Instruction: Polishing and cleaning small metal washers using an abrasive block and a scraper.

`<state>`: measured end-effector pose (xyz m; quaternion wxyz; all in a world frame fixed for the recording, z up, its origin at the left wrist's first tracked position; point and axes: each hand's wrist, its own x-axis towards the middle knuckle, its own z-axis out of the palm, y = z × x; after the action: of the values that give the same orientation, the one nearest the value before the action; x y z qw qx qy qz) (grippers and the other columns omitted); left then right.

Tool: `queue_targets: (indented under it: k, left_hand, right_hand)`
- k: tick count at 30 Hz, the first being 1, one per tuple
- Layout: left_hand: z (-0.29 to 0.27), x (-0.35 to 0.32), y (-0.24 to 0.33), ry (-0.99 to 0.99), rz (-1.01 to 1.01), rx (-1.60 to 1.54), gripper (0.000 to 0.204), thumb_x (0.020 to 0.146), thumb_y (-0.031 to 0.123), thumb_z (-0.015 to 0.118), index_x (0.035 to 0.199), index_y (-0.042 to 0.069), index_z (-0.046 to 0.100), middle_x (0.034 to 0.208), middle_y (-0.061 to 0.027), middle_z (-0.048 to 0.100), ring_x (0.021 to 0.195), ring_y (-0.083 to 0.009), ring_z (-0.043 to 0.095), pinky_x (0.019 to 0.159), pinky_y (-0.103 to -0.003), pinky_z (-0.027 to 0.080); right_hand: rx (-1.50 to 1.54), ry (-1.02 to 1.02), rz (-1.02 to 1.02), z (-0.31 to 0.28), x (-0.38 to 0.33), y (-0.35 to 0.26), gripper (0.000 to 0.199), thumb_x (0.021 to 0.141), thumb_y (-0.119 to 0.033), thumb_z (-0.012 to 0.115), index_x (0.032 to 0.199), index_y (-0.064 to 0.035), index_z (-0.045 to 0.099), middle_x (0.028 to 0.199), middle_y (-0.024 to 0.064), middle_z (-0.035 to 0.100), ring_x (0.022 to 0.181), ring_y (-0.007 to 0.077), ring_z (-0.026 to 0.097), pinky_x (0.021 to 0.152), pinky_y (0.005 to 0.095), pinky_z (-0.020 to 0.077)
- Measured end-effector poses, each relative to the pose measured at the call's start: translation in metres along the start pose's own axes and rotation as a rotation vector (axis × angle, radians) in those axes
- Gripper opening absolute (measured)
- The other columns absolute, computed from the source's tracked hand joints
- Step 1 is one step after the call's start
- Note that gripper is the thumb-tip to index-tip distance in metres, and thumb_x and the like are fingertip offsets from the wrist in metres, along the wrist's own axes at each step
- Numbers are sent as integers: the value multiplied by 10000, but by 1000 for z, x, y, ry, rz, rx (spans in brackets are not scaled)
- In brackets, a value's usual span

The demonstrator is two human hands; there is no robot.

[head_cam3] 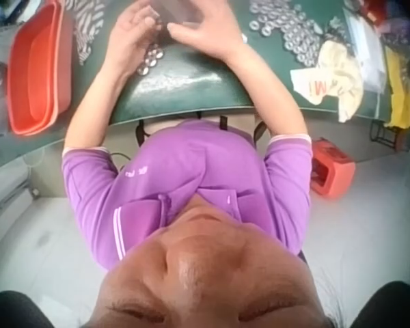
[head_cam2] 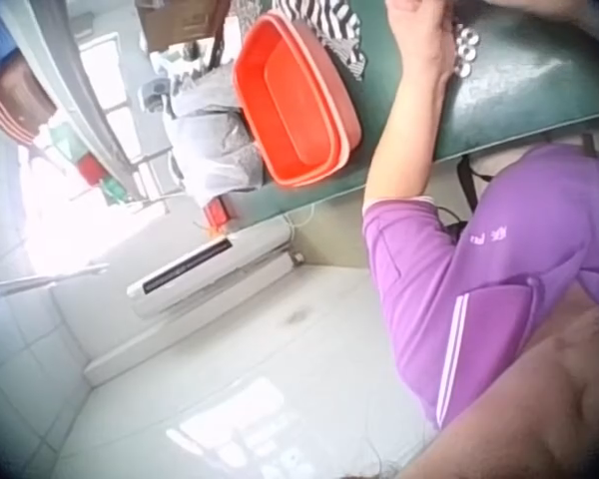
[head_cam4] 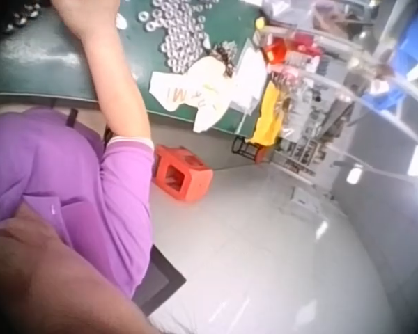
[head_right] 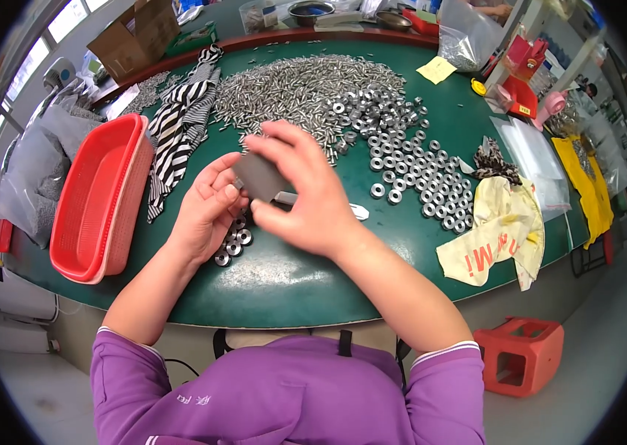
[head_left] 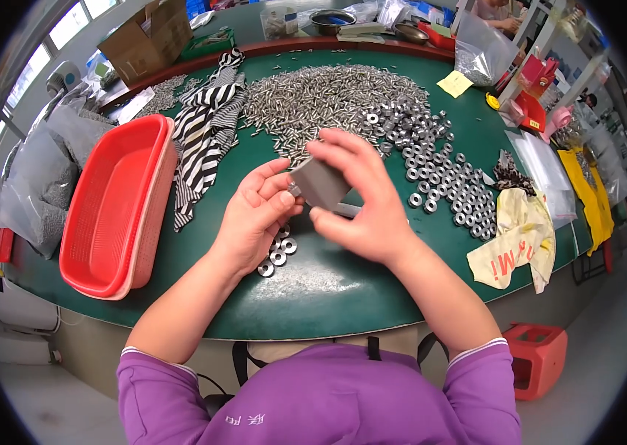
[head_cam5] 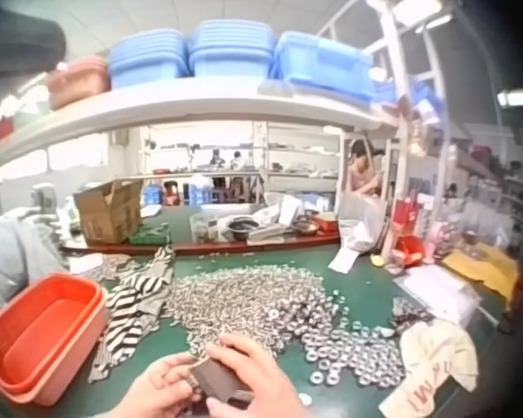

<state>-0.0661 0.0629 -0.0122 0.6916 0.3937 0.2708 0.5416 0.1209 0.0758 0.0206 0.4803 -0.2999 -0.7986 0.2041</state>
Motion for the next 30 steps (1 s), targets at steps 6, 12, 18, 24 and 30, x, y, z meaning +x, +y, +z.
queue_targets:
  k: [6, 12, 18, 24, 30]
  left_hand:
    - [1, 0, 3, 79, -26, -34, 465, 854, 50, 587, 1265, 9, 375, 1077, -71, 572, 901, -113, 579, 773, -207, 499]
    - [-1, 1, 3, 80, -56, -38, 432, 850, 56, 597, 1229, 14, 395, 1121, -82, 537, 961, -142, 575, 862, -254, 485]
    - [1, 1, 3, 88, -65, -46, 400, 848, 17, 585, 1208, 25, 410, 1140, -95, 534, 963, -152, 579, 869, -256, 491]
    - [1, 0, 3, 119, -61, -29, 401, 843, 4, 587, 1205, 35, 416, 1096, -77, 563, 951, -147, 586, 863, -264, 496]
    - [1, 5, -4, 79, -29, -64, 488, 834, 53, 610, 1254, 49, 362, 1120, -77, 579, 975, -168, 579, 838, -289, 479]
  right_hand:
    - [-91, 30, 114, -9, -2, 7, 970, 618, -102, 727, 1429, -141, 197, 1383, 160, 306, 1283, 312, 324, 1026, 391, 332]
    - [-92, 29, 106, -7, -2, 5, 1026, 604, -83, 746, 1441, -171, 159, 1394, 163, 283, 1283, 320, 324, 1024, 395, 339]
    - [-89, 19, 107, -6, -3, 7, 1021, 608, -89, 745, 1441, -180, 162, 1393, 160, 280, 1276, 323, 331, 1021, 393, 346]
    - [-77, 27, 68, -4, -3, 4, 922, 599, -87, 733, 1397, -131, 272, 1357, 156, 337, 1261, 327, 348, 1015, 396, 348]
    - [132, -186, -213, 10, -4, -14, 691, 602, -123, 723, 1244, -87, 469, 1324, 141, 409, 1235, 308, 401, 1009, 412, 342]
